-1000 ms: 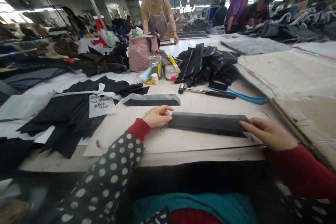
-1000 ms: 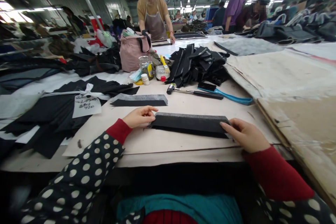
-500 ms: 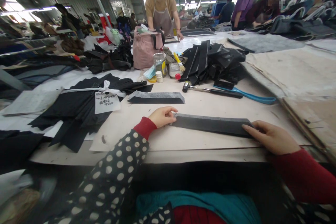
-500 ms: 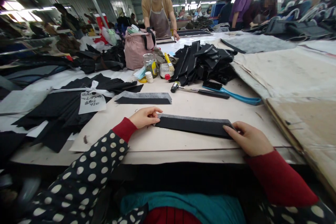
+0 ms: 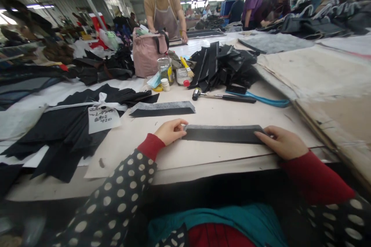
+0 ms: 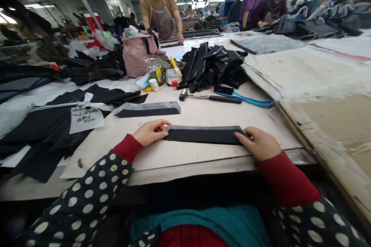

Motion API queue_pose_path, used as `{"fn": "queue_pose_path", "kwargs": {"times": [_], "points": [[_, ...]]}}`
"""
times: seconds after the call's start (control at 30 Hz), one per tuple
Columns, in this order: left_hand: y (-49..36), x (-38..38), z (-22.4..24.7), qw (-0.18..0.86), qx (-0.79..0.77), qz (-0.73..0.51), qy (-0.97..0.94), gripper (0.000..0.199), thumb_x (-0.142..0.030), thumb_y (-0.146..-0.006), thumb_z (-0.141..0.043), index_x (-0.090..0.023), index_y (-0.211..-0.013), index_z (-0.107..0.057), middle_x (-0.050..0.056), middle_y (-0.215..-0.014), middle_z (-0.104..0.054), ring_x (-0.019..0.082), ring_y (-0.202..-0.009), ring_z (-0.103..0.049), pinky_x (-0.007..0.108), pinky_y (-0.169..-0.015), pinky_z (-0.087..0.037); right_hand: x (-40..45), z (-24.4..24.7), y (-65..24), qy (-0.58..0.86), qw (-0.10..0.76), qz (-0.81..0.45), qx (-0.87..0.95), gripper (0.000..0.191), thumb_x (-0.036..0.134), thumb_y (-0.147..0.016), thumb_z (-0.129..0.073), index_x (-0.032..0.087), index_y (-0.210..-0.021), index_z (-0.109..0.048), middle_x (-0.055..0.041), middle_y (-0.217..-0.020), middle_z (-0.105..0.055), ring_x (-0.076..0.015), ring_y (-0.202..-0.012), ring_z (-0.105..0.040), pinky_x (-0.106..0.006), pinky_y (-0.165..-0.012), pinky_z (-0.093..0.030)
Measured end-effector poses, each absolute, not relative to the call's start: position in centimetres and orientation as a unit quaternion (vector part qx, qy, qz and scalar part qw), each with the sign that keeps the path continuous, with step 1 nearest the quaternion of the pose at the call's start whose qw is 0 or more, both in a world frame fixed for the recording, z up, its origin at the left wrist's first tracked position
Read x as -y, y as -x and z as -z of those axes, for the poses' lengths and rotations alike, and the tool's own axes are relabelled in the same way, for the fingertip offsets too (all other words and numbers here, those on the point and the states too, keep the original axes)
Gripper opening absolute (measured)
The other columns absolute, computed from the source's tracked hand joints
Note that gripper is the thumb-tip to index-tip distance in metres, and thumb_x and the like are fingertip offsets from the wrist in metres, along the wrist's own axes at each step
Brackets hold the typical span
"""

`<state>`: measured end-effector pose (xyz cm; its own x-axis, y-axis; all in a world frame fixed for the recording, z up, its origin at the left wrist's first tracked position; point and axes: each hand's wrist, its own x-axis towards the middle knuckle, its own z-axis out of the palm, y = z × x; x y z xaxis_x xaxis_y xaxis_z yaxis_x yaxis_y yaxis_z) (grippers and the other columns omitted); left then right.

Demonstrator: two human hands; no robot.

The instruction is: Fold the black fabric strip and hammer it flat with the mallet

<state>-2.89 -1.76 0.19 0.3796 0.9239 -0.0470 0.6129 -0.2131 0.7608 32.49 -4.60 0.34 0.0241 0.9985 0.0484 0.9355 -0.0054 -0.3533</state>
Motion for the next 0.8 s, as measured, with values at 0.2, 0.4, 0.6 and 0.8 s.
{"fn": "queue_pose_path", "kwargs": {"times": [0.2,0.4,0.6,0.8], "points": [[2.41,2.12,-0.45,0.299,-0.524,-0.2,-0.772,0.033,-0.026,-0.072,-0.05,-0.018,-0.103,-0.051,-0.004,-0.067,-0.05,0.008,-0.056,-0.044,0.021,-0.056,-0.036,4.5,0.48,-32.34,0.68,0.168,-0.037,0.712,0.031,0.048,-0.073,-0.045,0.02,-0.066,-0.057,-0.0016,-0.062,-0.056,-0.0143,-0.056,-0.049,-0.025,-0.052,-0.032],[2.23,2.22,-0.77,0.288,-0.536,-0.172,-0.775,0.036,-0.031,-0.073,-0.048,-0.019,-0.108,-0.049,-0.004,-0.068,-0.05,0.009,-0.057,-0.044,0.021,-0.056,-0.036,4.72,0.67,-32.24,0.664,0.176,-0.021,0.726,0.025,0.041,-0.075,-0.046,0.019,-0.066,-0.054,-0.002,-0.067,-0.056,-0.0142,-0.06,-0.049,-0.025,-0.055,-0.033],[2.3,1.96,-0.76,0.284,-0.545,-0.159,-0.773,0.038,-0.034,-0.073,-0.048,-0.02,-0.109,-0.048,-0.003,-0.071,-0.051,0.01,-0.059,-0.046,0.022,-0.058,-0.037,4.94,0.53,-32.16,0.657,0.18,-0.028,0.732,0.023,0.038,-0.076,-0.046,0.018,-0.065,-0.051,-0.0019,-0.066,-0.055,-0.0141,-0.061,-0.048,-0.025,-0.056,-0.033],[2.36,1.95,-0.74,0.282,-0.553,-0.147,-0.77,0.038,-0.035,-0.073,-0.048,-0.021,-0.109,-0.048,-0.002,-0.072,-0.051,0.011,-0.06,-0.046,0.023,-0.059,-0.037,4.99,0.7,-32.16,0.645,0.183,-0.014,0.742,0.023,0.037,-0.077,-0.046,0.018,-0.063,-0.049,-0.0019,-0.065,-0.053,-0.0142,-0.06,-0.046,-0.026,-0.056,-0.032]]}}
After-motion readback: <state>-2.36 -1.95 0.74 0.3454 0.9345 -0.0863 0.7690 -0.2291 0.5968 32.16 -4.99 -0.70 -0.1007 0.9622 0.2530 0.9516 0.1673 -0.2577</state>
